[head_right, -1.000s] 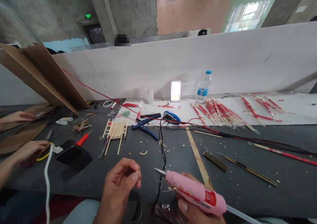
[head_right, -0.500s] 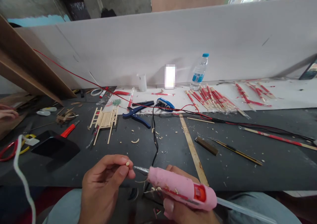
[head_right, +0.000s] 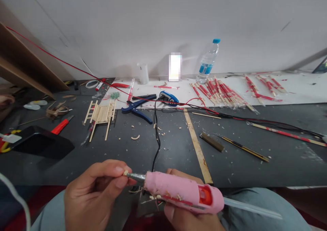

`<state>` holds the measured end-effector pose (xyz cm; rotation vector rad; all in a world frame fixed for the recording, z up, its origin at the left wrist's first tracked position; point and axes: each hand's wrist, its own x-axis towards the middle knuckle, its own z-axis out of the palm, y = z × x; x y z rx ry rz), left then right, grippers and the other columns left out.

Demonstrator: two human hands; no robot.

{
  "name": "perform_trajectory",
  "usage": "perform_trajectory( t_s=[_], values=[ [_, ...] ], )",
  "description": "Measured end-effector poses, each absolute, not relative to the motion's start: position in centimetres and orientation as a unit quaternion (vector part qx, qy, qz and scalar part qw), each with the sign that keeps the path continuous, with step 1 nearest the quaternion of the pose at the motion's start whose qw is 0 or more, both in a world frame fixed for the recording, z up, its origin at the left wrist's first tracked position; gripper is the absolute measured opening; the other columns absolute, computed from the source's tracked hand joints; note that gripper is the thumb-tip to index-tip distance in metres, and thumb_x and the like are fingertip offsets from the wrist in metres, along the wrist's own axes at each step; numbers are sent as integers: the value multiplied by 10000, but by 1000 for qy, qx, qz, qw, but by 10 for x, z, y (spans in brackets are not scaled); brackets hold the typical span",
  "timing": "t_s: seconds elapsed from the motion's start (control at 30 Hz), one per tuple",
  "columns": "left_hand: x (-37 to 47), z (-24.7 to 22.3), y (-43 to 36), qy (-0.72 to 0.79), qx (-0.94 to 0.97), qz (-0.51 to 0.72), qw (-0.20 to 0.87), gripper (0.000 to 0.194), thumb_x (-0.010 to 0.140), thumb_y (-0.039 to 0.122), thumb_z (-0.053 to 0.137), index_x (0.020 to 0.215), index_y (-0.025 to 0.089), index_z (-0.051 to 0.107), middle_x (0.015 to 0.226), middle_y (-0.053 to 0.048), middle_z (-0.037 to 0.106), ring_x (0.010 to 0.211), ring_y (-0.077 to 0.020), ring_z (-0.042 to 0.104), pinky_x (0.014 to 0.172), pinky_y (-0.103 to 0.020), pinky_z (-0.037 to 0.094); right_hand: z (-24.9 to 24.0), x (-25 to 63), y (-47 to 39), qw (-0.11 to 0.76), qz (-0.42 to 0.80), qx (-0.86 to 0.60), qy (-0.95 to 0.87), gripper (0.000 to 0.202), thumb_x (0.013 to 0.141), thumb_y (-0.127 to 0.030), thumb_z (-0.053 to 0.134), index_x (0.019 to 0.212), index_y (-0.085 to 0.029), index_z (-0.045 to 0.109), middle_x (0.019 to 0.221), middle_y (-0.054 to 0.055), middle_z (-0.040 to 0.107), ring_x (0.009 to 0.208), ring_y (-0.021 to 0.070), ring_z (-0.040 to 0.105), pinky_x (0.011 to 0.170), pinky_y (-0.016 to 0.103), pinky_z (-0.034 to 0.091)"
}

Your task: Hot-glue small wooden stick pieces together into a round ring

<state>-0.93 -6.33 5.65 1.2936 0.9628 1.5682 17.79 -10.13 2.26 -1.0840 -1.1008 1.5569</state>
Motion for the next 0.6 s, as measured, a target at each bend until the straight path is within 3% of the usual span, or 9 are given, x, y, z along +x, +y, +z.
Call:
perform_trajectory(
  t_s=[0.3,0.5,0.6],
  values=[
    [-10,58,-64,385,517,625,440,379,767,-23,792,859,336,870,804,99,835,629,-101,791,632,-153,676,19,181,-104,446,633,-462,-432,661,815,-820,706,709,-228,432,633,-68,306,546,88,197,467,254,179],
    [-10,59,-67,399,515,619,439,348,761,0,802,828,335,866,784,95,833,603,-101,787,625,-137,661,11,180,-102,469,625,-459,-422,683,798,-790,755,638,-206,439,618,-46,359,575,101,289,519,265,220],
    [-10,58,-67,405,519,612,437,347,770,16,806,841,350,866,791,100,833,613,-99,786,629,-138,660,9,181,-104,467,632,-462,-411,691,787,-790,763,644,-219,401,599,-58,311,551,96,249,482,260,183]
  ],
)
